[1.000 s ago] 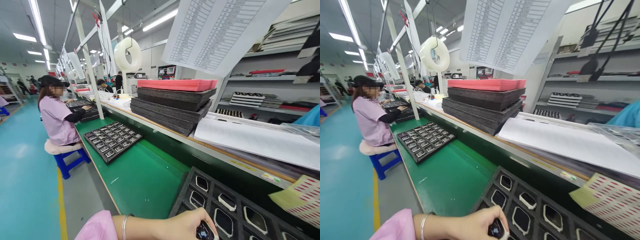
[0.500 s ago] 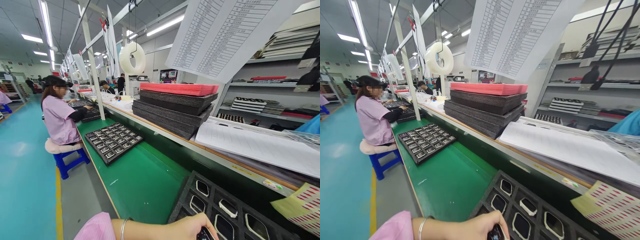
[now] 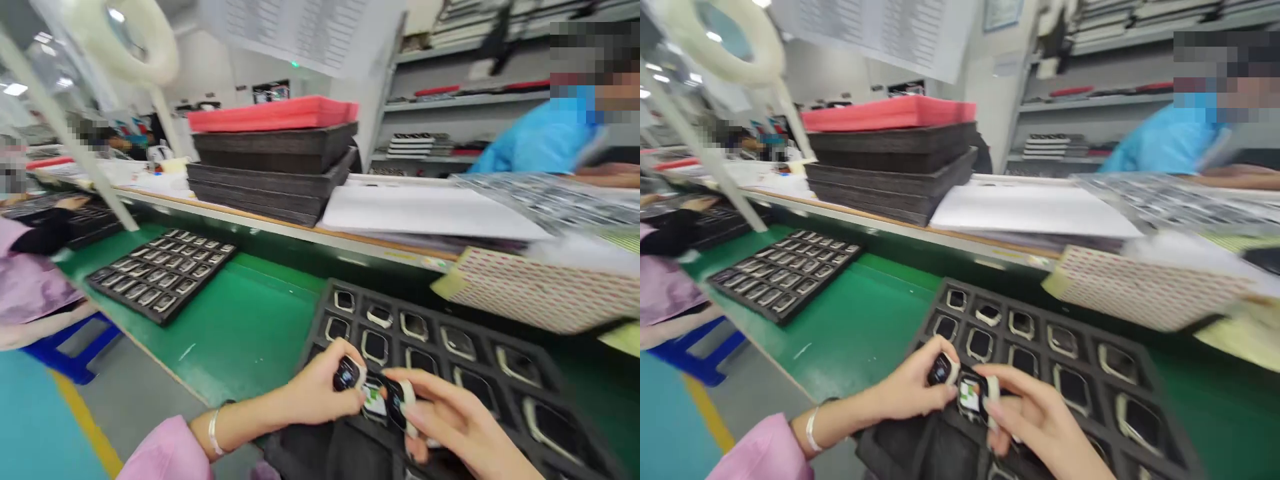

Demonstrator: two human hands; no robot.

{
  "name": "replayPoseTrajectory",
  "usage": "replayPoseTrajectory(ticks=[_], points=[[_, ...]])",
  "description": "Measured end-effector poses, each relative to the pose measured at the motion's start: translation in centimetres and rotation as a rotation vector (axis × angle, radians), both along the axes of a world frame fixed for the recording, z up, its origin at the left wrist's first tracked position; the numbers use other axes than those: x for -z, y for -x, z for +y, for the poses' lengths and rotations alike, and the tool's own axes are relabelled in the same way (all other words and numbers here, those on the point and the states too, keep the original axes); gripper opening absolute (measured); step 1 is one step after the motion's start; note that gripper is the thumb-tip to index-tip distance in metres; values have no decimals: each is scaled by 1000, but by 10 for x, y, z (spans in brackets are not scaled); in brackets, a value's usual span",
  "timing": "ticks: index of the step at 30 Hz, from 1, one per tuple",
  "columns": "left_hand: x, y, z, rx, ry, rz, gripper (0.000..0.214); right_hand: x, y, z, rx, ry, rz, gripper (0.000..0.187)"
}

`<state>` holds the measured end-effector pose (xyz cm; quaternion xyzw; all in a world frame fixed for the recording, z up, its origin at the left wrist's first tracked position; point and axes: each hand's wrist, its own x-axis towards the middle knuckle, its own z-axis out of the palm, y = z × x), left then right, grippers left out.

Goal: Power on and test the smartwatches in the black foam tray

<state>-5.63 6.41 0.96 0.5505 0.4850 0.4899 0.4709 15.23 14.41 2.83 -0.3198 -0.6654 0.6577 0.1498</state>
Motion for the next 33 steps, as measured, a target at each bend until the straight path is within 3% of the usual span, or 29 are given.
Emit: replayPoseTrajectory(ticks=[4,8,11,27,33], points=[[2,-3,-4,23,38,-11,25,-12,5,-5,5,123,99,52],[2,-3,-7,30,30,84,26,-11,3,-11,14,189,142,43],[3,-3,-8,14,-1,156,25,-7,0,-14,-3,192,161,42],[12,-3,-9,56,122,-15,18,-7,-3,-10,27,205,170,47],[8,-4,-8,-17,-8,108,23,-10,-3,-11,21,191,163,42]])
